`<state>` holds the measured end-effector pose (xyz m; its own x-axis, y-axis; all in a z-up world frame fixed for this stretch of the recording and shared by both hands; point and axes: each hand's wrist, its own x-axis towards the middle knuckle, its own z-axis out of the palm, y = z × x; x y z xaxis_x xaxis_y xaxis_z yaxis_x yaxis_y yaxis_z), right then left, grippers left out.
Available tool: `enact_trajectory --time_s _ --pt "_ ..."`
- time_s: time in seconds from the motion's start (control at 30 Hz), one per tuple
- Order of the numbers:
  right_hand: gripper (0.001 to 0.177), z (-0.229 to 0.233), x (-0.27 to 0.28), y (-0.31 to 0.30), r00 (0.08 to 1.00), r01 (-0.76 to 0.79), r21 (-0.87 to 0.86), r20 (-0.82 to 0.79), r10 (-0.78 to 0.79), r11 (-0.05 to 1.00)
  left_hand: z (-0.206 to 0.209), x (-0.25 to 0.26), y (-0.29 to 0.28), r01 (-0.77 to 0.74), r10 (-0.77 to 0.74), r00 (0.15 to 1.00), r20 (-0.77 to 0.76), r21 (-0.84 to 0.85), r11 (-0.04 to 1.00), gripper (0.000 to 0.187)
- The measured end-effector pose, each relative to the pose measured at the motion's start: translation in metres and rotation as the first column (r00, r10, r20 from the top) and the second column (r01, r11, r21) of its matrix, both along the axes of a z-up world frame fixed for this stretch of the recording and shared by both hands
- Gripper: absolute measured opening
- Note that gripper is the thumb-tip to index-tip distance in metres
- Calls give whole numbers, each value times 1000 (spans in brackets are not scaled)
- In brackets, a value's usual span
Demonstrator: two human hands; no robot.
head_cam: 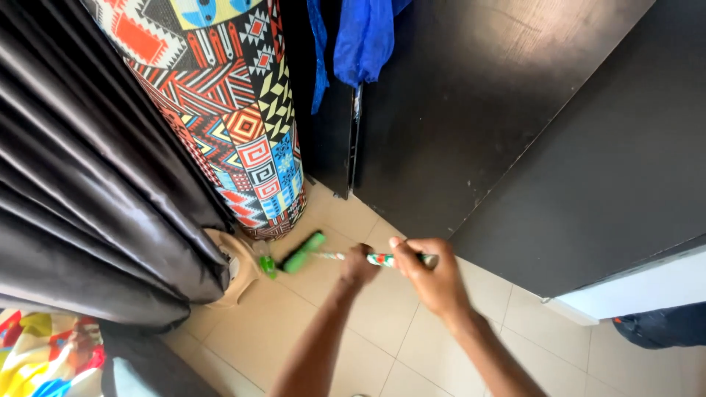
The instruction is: Sweeping a tiled bedroom floor with a long-handled broom.
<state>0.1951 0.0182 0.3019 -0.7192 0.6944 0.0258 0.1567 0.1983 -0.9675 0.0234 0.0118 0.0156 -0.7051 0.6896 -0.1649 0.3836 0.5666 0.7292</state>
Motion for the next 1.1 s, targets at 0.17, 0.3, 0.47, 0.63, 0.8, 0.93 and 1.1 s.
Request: enact_trajectory --time_s 0.17,0.3,0.47,0.63,0.8,0.93,1.1 --pt "36 80 1 7 987 50 177 142 -76 983 104 67 16 37 -72 972 223 159 987 43" --pt "49 127 -11 13 971 -52 307 239 -24 950 170 83 35 217 -285 923 259 260 941 48" --pt "52 151 6 40 1000 -25 271 -1 26 962 200 89 70 247 -264 964 32 256 934 42" --pt "51 121 18 82 958 -102 186 -246 147 977 168 59 91 180 -165 979 -115 125 976 41" --pt "13 20 -3 139 957 -195 -55 -229 178 979 133 -1 86 -100 95 981 -171 -21 995 35" --pt "18 -10 -41 151 911 -385 257 -49 410 886 64 -53 97 -158 118 934 -338 -94 983 45" --pt "40 -3 -72 174 874 -483 319 228 428 816 15 -66 137 -251 230 966 -119 -202 947 37"
